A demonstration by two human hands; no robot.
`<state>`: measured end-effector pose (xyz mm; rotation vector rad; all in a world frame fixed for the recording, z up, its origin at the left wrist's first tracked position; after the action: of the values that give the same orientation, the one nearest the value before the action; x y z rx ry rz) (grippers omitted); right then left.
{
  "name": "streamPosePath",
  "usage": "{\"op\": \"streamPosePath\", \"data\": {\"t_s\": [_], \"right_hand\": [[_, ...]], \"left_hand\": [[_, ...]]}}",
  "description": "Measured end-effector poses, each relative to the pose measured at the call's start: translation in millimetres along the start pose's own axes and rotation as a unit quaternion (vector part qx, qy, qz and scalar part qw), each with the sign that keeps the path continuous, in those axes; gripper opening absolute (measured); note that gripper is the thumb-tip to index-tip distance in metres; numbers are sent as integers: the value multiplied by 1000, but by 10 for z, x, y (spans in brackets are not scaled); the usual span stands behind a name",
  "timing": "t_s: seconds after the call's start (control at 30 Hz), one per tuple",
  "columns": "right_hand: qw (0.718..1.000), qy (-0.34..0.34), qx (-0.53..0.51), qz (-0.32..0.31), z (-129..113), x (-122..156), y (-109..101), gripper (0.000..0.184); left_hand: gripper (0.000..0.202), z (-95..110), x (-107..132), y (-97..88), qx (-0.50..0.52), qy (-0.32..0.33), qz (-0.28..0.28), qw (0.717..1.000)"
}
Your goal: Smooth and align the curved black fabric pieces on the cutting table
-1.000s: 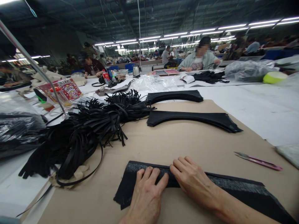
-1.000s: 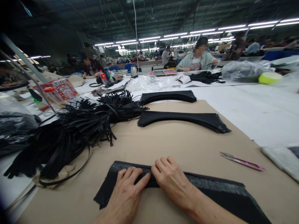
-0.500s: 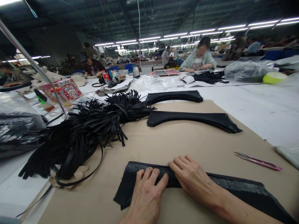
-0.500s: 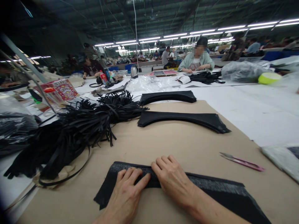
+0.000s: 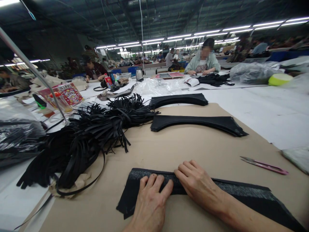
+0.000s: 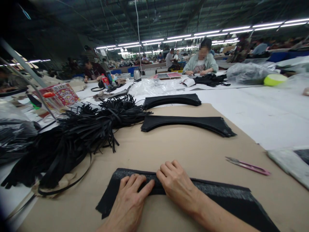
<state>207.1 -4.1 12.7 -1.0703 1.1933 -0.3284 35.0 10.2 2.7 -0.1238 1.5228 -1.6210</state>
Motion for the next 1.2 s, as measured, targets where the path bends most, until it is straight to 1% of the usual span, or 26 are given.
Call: {"op": "streamPosePath", "data": {"t_s": [0.1,0.33,0.53,0.67,0.77,0.87,0.97,1.07,1.2], "right_hand": [[1000,-6,3,-3,-19,1,0,17],[1000,-7,13,-14,-41,9,-11,15],[997,57,-22,-53,19,-4,-84,18],[994,75,-46,-70,-16,-47,-103,12],[995,65,-45,-65,-88,-142,-49,9],[997,42,-35,-55,-149,-273,44,12],[997,20,-32,-62,-171,-370,151,14],[998,2,-29,-58,-165,-407,231,17],[999,-28,-11,-42,-155,-404,283,19]], "left_hand": [[32,3,-6,-6,4,1,1,1000],[33,-4,-4,-13,7,-5,-17,1000],[32,-13,-2,-3,-7,-2,-17,1000],[32,14,-3,-6,-21,2,-14,1000],[34,29,14,1,-36,6,-5,999],[36,31,50,14,-41,5,2,999],[39,19,96,48,-44,0,1,999],[38,9,143,92,-52,2,27,998],[35,23,177,118,-44,-12,70,997]]}}
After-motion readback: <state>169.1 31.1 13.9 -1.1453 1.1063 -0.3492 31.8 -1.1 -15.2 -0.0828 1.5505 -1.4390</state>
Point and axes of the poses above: each hand's wrist, its own x-axis away from the middle knuckle, its own y-axis out of the palm, z = x × y, the point moved 3 cm from there along -x, towards the middle knuckle, and after that the axes turned 9 degrees about z, right-handed, at the moved point
